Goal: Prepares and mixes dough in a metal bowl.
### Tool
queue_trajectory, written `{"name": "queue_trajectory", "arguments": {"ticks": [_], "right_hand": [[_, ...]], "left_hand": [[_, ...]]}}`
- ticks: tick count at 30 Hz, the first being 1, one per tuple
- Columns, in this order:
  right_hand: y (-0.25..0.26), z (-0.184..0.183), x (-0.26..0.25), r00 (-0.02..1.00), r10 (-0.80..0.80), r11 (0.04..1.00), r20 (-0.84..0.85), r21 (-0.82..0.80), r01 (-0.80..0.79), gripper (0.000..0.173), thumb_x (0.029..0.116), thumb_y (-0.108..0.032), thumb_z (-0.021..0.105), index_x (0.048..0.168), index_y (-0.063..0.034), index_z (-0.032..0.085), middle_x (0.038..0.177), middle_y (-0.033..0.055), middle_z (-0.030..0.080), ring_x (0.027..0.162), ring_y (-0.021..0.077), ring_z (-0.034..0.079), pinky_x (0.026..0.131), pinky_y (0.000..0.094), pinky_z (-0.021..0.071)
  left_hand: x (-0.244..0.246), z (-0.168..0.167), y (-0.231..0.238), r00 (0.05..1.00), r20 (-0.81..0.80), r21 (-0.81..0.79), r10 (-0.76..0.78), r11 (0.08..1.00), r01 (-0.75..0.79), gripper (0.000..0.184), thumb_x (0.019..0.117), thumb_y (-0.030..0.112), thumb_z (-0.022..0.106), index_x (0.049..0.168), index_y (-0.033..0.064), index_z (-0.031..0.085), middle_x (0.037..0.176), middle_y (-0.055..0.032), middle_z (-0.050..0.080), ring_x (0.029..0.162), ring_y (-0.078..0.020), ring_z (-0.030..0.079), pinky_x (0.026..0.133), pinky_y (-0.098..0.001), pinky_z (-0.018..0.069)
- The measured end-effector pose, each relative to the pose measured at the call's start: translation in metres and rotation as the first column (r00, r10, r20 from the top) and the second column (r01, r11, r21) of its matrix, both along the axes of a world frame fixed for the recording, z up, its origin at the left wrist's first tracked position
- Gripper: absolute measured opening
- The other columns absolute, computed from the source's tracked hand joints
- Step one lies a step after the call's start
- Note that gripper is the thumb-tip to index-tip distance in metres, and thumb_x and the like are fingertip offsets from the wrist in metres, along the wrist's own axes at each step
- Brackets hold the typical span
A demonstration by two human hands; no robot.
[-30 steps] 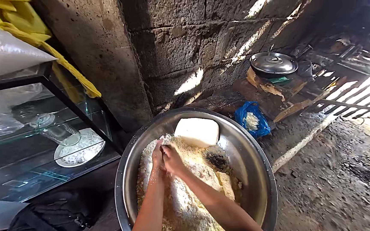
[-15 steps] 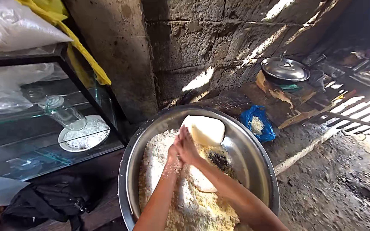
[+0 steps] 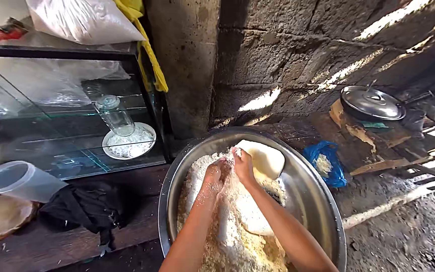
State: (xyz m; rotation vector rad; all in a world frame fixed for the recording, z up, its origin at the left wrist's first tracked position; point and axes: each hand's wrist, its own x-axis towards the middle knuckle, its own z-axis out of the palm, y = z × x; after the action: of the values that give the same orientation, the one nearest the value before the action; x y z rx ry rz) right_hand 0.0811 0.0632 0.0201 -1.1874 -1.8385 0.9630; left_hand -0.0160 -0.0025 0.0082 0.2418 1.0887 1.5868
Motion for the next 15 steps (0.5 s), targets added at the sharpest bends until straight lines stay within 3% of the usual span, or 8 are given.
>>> {"name": "queue_trajectory", "arguments": {"ticks": [2, 3, 5, 7, 9, 11, 13, 15], "right_hand": [[0.015, 0.006, -0.005, 1.0, -0.01, 0.988, 0.013, -0.152, 0.011, 0.06, 0.1103, -0.046, 0.036, 0.084, 0.0002, 0.064, 0.067, 0.0057, 0.057, 0.061, 0.0151, 0.053, 0.063, 0.0363, 0.0469], [0.021, 0.012, -0.006, 0.998, 0.062, 0.964, 0.025, -0.259, -0.053, 0.064, 0.1108, -0.049, 0.031, 0.085, 0.0, 0.063, 0.065, 0.0038, 0.057, 0.058, 0.012, 0.053, 0.06, 0.0314, 0.0474], [0.037, 0.018, -0.006, 0.958, 0.285, 0.874, 0.035, -0.419, -0.245, 0.043, 0.1124, -0.027, 0.039, 0.109, 0.0063, 0.066, 0.094, 0.0122, 0.07, 0.086, 0.0163, 0.066, 0.084, 0.0346, 0.0538], [0.06, 0.008, -0.016, 0.883, 0.429, 0.848, 0.188, -0.421, -0.322, 0.026, 0.1016, -0.001, 0.051, 0.123, 0.005, 0.065, 0.121, 0.0181, 0.067, 0.11, 0.0222, 0.063, 0.099, 0.0399, 0.0503], [0.078, -0.005, -0.033, 0.795, 0.413, 0.895, 0.443, -0.36, -0.265, 0.032, 0.0956, -0.002, 0.062, 0.127, 0.0023, 0.066, 0.13, 0.023, 0.064, 0.12, 0.033, 0.062, 0.104, 0.0509, 0.0489], [0.083, -0.02, -0.056, 0.679, 0.308, 0.949, 0.666, -0.271, -0.163, 0.035, 0.0998, -0.019, 0.061, 0.124, 0.0067, 0.065, 0.127, 0.0292, 0.064, 0.121, 0.0425, 0.061, 0.103, 0.0604, 0.0466], [0.072, -0.039, -0.082, 0.619, 0.203, 0.975, 0.758, -0.216, -0.055, 0.053, 0.1046, -0.039, 0.053, 0.131, 0.006, 0.06, 0.137, 0.0304, 0.058, 0.129, 0.0448, 0.056, 0.105, 0.0619, 0.0451], [0.061, -0.057, -0.1, 0.62, 0.218, 0.965, 0.754, -0.26, -0.024, 0.062, 0.1034, -0.047, 0.052, 0.144, 0.0007, 0.053, 0.154, 0.0281, 0.042, 0.143, 0.0463, 0.04, 0.111, 0.0656, 0.037]], "left_hand": [[-0.019, 0.001, -0.001, 0.989, -0.107, -0.008, 0.101, 0.995, -0.102, 0.029, 0.1086, 0.017, 0.049, 0.127, -0.003, 0.061, 0.119, -0.0129, 0.067, 0.106, -0.0175, 0.062, 0.092, -0.0345, 0.0507], [-0.028, 0.003, -0.002, 0.98, -0.144, -0.034, 0.137, 0.989, -0.144, 0.032, 0.1086, 0.019, 0.049, 0.129, -0.0012, 0.061, 0.128, -0.0132, 0.066, 0.118, -0.0203, 0.06, 0.1, -0.0396, 0.0467], [-0.04, 0.005, -0.003, 0.971, -0.128, -0.102, 0.203, 0.971, -0.217, 0.036, 0.1092, 0.024, 0.048, 0.134, 0.0029, 0.061, 0.14, -0.0124, 0.06, 0.133, -0.0248, 0.051, 0.108, -0.0494, 0.0382], [-0.044, 0.003, -0.002, 0.956, -0.077, -0.145, 0.284, 0.945, -0.293, 0.038, 0.1094, 0.025, 0.047, 0.14, 0.0044, 0.056, 0.149, -0.0141, 0.052, 0.139, -0.0266, 0.045, 0.11, -0.0519, 0.0358], [-0.044, 0.001, -0.003, 0.935, -0.063, -0.168, 0.349, 0.92, -0.354, 0.041, 0.1093, 0.023, 0.047, 0.145, 0.0028, 0.05, 0.152, -0.0183, 0.046, 0.139, -0.029, 0.043, 0.111, -0.0532, 0.0351], [-0.041, -0.001, -0.001, 0.911, -0.052, -0.19, 0.409, 0.891, -0.412, 0.04, 0.1087, 0.019, 0.048, 0.143, -0.0001, 0.049, 0.145, -0.0215, 0.047, 0.129, -0.0292, 0.047, 0.106, -0.0499, 0.0384], [-0.039, -0.006, 0.002, 0.897, -0.01, -0.225, 0.442, 0.873, -0.433, 0.038, 0.1082, 0.017, 0.048, 0.141, -0.0006, 0.05, 0.141, -0.0208, 0.05, 0.123, -0.028, 0.05, 0.103, -0.0481, 0.041], [-0.039, -0.011, 0.005, 0.88, -0.001, -0.263, 0.475, 0.849, -0.459, 0.032, 0.1076, 0.016, 0.048, 0.134, -0.0011, 0.053, 0.125, -0.0178, 0.054, 0.107, -0.0248, 0.053, 0.091, -0.0437, 0.0448]]}}
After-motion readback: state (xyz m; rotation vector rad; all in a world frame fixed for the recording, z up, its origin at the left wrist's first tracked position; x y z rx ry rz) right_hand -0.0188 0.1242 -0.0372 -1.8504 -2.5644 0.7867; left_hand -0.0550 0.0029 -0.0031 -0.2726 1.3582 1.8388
